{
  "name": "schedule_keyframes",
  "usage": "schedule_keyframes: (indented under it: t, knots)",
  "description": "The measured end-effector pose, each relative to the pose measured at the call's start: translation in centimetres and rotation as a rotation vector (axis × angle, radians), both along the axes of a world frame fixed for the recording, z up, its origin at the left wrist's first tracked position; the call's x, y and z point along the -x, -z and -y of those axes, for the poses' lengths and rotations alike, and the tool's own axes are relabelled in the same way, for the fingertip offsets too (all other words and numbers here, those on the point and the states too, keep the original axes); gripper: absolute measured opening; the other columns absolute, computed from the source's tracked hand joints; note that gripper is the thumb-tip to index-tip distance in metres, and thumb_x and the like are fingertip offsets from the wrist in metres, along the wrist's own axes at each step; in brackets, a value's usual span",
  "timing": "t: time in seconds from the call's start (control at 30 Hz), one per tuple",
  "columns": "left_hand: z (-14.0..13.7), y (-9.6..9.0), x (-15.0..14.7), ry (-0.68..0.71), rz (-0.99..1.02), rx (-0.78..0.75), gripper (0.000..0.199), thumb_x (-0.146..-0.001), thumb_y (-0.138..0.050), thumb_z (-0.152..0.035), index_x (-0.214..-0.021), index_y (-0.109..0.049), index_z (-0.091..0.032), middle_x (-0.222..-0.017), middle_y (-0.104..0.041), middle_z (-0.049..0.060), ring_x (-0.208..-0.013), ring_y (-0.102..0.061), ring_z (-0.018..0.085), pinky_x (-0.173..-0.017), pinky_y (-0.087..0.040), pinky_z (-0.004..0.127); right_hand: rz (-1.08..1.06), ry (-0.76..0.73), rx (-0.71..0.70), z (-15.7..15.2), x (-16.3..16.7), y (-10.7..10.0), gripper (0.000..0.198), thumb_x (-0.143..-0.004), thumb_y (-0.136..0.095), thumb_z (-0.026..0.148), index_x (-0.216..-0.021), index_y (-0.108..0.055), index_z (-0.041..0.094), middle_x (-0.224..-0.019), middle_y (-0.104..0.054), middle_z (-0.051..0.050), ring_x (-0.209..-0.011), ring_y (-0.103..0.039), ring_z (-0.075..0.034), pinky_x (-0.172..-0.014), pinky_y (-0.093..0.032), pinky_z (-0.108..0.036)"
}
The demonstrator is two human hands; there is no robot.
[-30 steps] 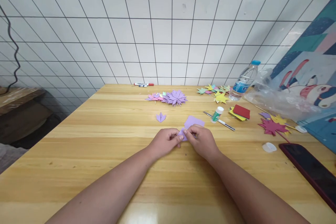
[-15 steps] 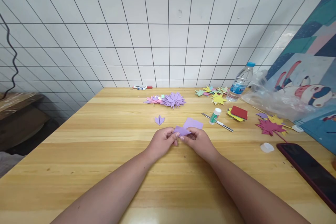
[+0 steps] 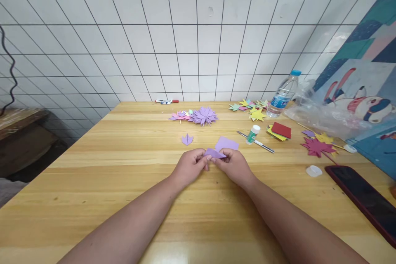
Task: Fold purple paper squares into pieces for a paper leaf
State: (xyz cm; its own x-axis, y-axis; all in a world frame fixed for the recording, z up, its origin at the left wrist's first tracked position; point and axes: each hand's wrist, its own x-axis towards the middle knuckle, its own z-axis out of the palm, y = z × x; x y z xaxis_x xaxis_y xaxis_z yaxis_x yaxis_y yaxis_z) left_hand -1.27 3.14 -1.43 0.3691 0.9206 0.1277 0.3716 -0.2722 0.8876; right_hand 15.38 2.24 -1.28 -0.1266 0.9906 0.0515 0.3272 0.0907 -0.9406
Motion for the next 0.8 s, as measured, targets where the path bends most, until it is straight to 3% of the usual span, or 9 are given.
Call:
schedule_keyframes:
  t: [0.27,0.57,0.7,0.8]
  knots:
    - [-0.19,0.14,0.03,-0.070,-0.079,-0.059,0.031,-0.083,-0.044,-0.035,-0.060,-0.055,-0.018,-0.055,-0.059,-0.002,-0.052,-0.050,0.012,-0.053,-0.034,0.022,-0.090,0.000,0.048,-0.27,-0.56,0.16,0.035,-0.073,-0.058,0.046,-0.062,-0.064,0.014,-0.058,-0.060,-0.001,-0.054,-0.048,-0.012,-0.054,-0.037,-0.023]
    - [-0.37,0.18,0.18,-0.056,0.028,0.038,0.027,-0.081,-0.048,-0.037,-0.064,-0.056,-0.017,-0.053,-0.058,-0.002,-0.049,-0.049,0.012,-0.050,-0.033,0.021,-0.267,-0.016,0.087,-0.29,-0.68,0.06,0.052,-0.077,-0.046,0.061,-0.066,-0.067,0.014,-0.067,-0.067,-0.007,-0.058,-0.058,-0.015,-0.065,-0.047,-0.030]
    - [-0.47,0.27,0.14,-0.041,0.096,0.076,0.025,-0.079,-0.052,-0.038,-0.067,-0.058,-0.017,-0.056,-0.061,0.000,-0.054,-0.054,0.013,-0.055,-0.038,0.022,-0.138,-0.087,0.007,-0.06,-0.49,-0.08,0.038,-0.074,-0.057,0.053,-0.080,-0.067,0.017,-0.078,-0.068,-0.005,-0.072,-0.061,-0.018,-0.070,-0.047,-0.028]
    - [-0.37,0.23,-0.04,0.003,0.103,0.077,0.026,-0.078,-0.053,-0.038,-0.067,-0.059,-0.016,-0.061,-0.063,0.002,-0.059,-0.057,0.014,-0.057,-0.040,0.023,-0.018,-0.050,-0.049,-0.05,-0.35,0.04,0.029,-0.072,-0.061,0.046,-0.076,-0.065,0.017,-0.073,-0.066,-0.003,-0.068,-0.059,-0.017,-0.063,-0.044,-0.025]
